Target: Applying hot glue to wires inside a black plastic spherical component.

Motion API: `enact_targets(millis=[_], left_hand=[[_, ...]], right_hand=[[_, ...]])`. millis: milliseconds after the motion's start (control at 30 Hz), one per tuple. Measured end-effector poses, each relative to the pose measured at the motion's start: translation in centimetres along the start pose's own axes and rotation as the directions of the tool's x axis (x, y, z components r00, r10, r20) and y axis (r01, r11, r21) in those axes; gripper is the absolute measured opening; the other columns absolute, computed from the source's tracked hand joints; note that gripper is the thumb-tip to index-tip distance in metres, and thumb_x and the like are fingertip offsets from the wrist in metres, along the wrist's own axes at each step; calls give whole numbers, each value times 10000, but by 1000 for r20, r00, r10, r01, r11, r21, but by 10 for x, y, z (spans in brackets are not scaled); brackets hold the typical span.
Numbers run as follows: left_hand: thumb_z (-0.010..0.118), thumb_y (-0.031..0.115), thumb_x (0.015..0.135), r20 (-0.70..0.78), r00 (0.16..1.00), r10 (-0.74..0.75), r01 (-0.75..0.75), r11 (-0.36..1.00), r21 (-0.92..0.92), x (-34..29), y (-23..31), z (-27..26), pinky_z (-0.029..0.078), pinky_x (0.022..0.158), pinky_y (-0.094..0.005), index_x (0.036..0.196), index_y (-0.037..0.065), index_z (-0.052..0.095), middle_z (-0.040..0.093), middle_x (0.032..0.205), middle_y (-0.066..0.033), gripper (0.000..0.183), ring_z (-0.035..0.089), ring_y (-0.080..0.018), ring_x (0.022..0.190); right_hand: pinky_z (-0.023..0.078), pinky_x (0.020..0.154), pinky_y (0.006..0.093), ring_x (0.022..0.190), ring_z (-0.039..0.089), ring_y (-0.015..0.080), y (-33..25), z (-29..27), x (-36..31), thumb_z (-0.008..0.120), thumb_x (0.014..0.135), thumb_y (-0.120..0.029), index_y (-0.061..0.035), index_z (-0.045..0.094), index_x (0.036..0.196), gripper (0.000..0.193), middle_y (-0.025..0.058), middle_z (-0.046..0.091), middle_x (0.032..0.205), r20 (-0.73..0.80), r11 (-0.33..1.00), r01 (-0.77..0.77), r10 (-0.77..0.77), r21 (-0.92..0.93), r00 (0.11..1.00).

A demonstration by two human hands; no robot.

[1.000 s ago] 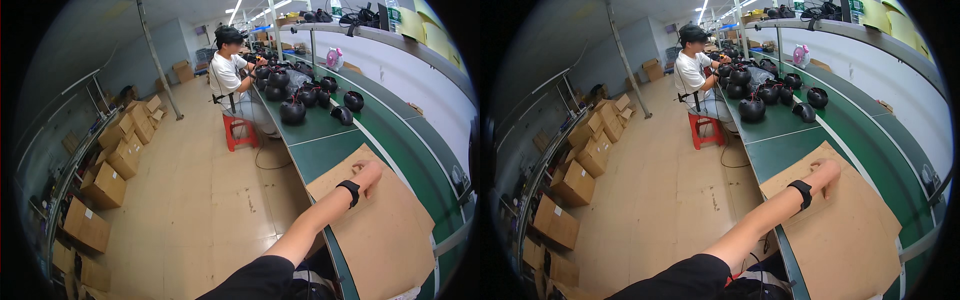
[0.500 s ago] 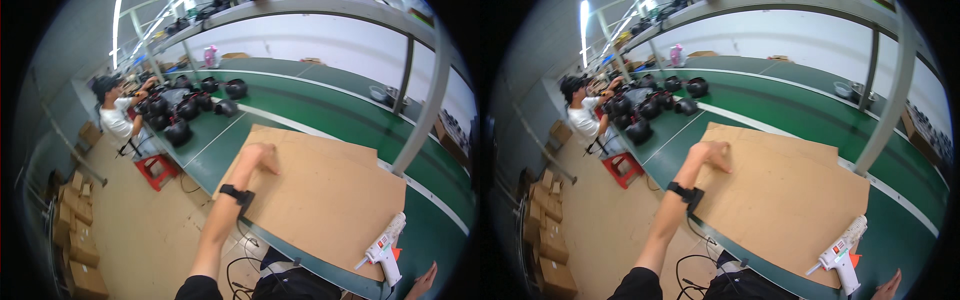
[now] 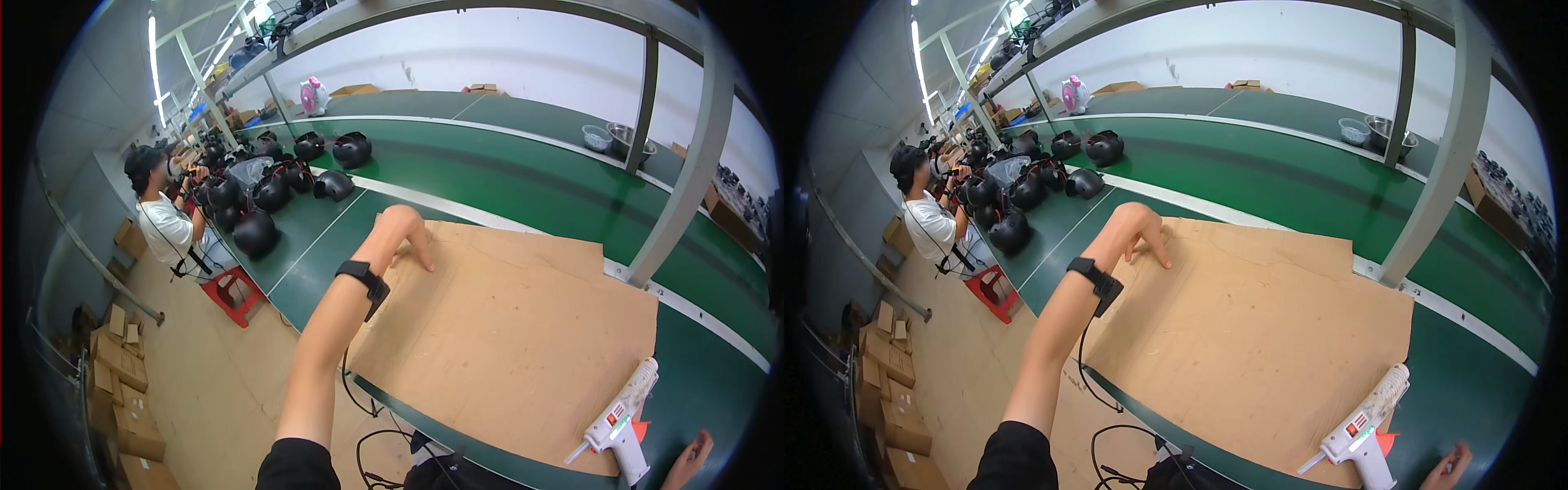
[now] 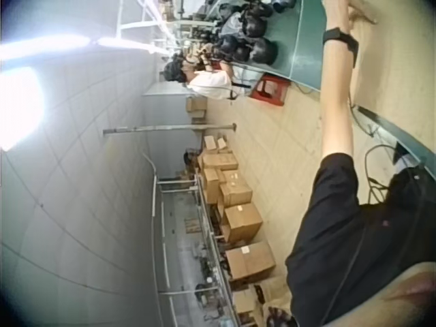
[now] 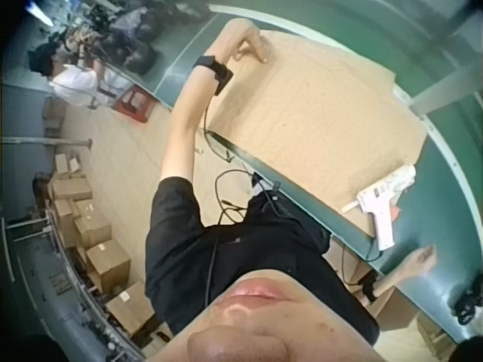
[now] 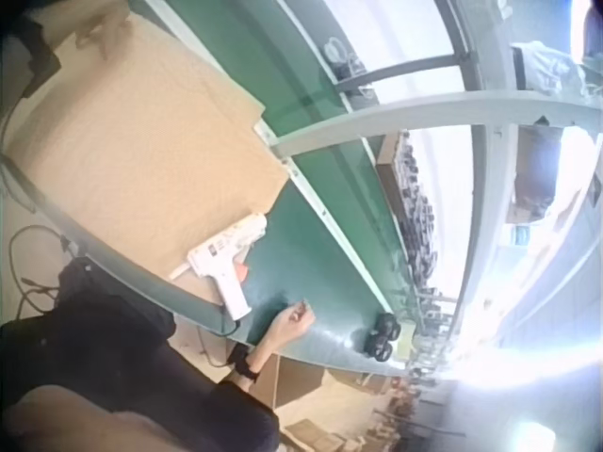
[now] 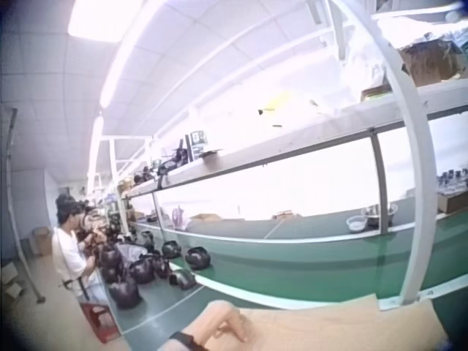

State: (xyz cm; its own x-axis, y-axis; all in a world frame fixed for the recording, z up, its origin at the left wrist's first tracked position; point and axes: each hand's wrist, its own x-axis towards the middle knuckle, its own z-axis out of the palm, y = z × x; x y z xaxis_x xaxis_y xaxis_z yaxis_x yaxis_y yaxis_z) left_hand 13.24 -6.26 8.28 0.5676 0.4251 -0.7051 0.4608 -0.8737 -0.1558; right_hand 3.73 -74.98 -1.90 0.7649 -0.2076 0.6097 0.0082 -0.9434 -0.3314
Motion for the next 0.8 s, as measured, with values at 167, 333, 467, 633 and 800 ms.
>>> enact_targets(millis=[167, 333, 467, 633, 800], left_hand=[[937, 456, 527, 9, 994, -106, 106, 993, 44, 20, 33, -11, 554, 717, -349, 1212, -66, 598, 714, 862, -179, 925, 727, -264, 766], [913, 180, 616, -90, 996, -24, 28, 999, 42, 30, 48, -1, 564, 706, -341, 1035, -49, 687, 738, 881, -135, 528, 727, -209, 744], [898, 150, 620, -203, 977, 71, -71, 997, 4, 16, 35, 6, 567, 658, -329, 862, -47, 712, 738, 857, -139, 363, 724, -195, 693], [873, 163, 649, -148, 987, 69, -99, 975, -201, 14, 19, 0, 559, 572, -319, 750, -63, 677, 725, 776, -142, 315, 714, -196, 631], [818, 288, 727, -218, 973, 78, -124, 970, -208, 5, 14, -2, 555, 573, -301, 831, -56, 677, 720, 745, -127, 386, 706, -178, 639]], right_hand=[[512, 709, 344, 798, 635, 245, -6, -4, 2, 640, 882, -41, -3, 683, 1020, 150, 140, 675, 929, 140, 997, 83, -82, -1, 987], [512, 705, 324, 755, 637, 228, -9, 2, 1, 695, 867, -64, -8, 710, 964, 113, 130, 699, 879, -92, 996, 41, -33, 82, 995], [513, 703, 322, 735, 640, 217, -12, 5, 0, 716, 865, -99, -3, 722, 959, 134, 126, 713, 864, -117, 985, -77, 96, 154, 989], [519, 706, 326, 752, 653, 222, -14, 7, -1, 714, 872, -125, 1, 721, 965, 156, 128, 718, 874, -87, 995, -47, 55, 89, 995], [530, 690, 344, 749, 669, 242, -17, 4, 3, 716, 873, -127, -2, 723, 968, 157, 138, 722, 885, -87, 998, 58, -54, 36, 995]])
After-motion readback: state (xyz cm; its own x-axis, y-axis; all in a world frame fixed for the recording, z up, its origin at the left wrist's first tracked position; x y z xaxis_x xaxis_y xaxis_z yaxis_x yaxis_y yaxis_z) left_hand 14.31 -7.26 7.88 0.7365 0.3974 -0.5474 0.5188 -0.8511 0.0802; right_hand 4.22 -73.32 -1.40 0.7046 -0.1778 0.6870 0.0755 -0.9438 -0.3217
